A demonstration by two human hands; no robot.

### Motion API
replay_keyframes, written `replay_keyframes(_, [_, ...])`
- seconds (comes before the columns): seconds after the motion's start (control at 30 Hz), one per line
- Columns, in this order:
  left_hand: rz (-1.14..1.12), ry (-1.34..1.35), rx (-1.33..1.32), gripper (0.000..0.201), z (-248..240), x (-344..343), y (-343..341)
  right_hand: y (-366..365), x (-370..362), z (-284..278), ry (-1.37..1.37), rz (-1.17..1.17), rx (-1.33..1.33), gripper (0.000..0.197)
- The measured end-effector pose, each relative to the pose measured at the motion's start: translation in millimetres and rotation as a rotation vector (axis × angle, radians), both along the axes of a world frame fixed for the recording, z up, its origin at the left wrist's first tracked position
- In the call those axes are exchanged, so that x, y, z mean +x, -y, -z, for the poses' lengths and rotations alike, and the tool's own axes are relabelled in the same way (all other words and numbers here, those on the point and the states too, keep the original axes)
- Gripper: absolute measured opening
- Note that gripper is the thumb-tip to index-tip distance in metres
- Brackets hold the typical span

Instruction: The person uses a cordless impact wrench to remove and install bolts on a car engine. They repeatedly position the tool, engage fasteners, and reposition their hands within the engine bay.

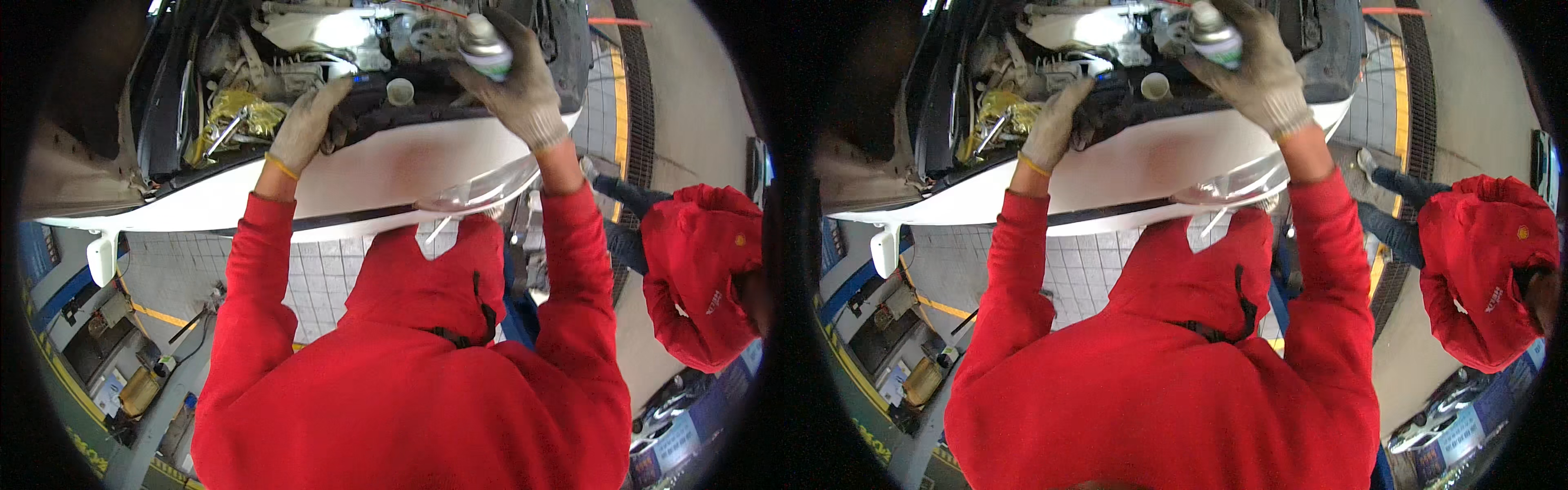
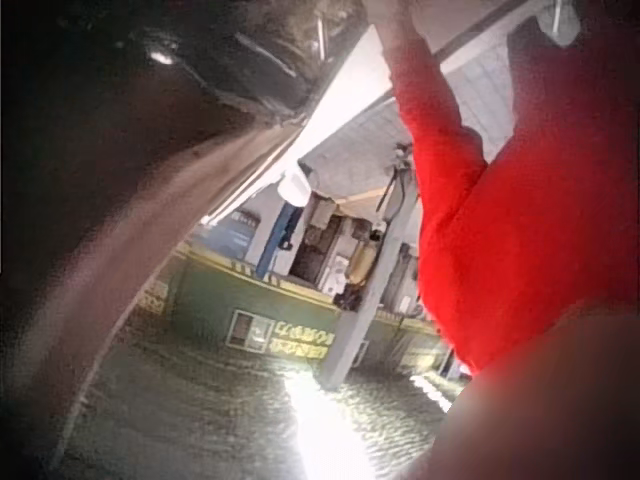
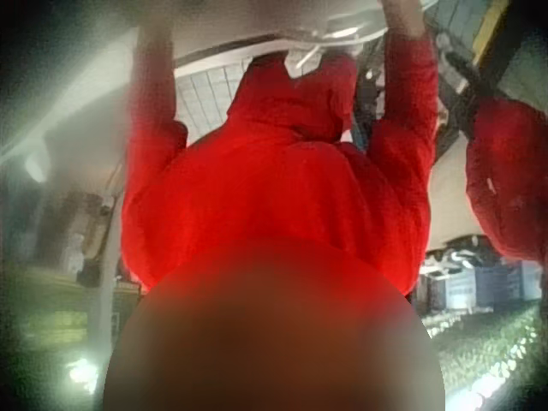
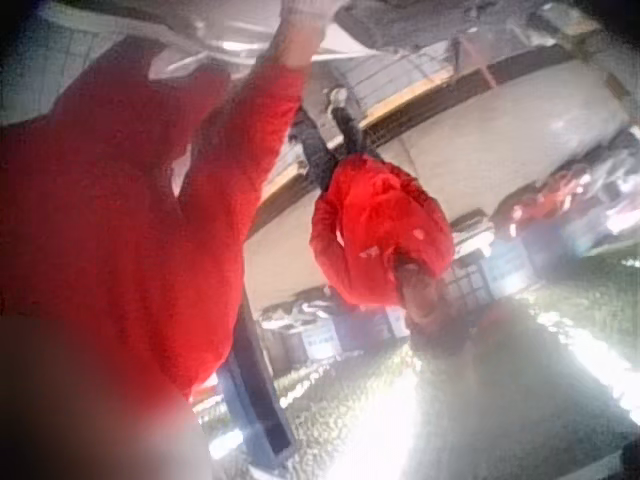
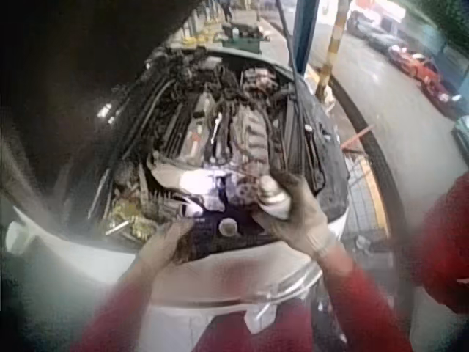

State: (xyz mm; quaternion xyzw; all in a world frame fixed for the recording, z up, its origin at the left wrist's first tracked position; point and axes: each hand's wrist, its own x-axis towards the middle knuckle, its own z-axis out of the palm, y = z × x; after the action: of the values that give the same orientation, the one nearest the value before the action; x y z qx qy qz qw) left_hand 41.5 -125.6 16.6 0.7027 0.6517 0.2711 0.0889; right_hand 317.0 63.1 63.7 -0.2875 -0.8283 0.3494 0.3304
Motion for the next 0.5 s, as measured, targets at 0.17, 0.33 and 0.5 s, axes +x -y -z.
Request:
replay_keyframes(0.17, [-0.086,0.477,-0.234,0.043,26.8,1.2,-0.4,-15.0,-47.9,40.6,0.240,-0.048,0.227,0.081])
replay_keyframes(0.33, [-0.005,0.051,0.010,0.041,32.5,4.3,-9.9,-21.6,-73.3,75.1,0.229,-0.103,0.197,0.071])
replay_keyframes(0.5, [-0.345,0.770,-0.395,0.038,11.0,15.3,-13.6,-24.2,-83.0,104.7,0.509,-0.125,0.123,0.067])
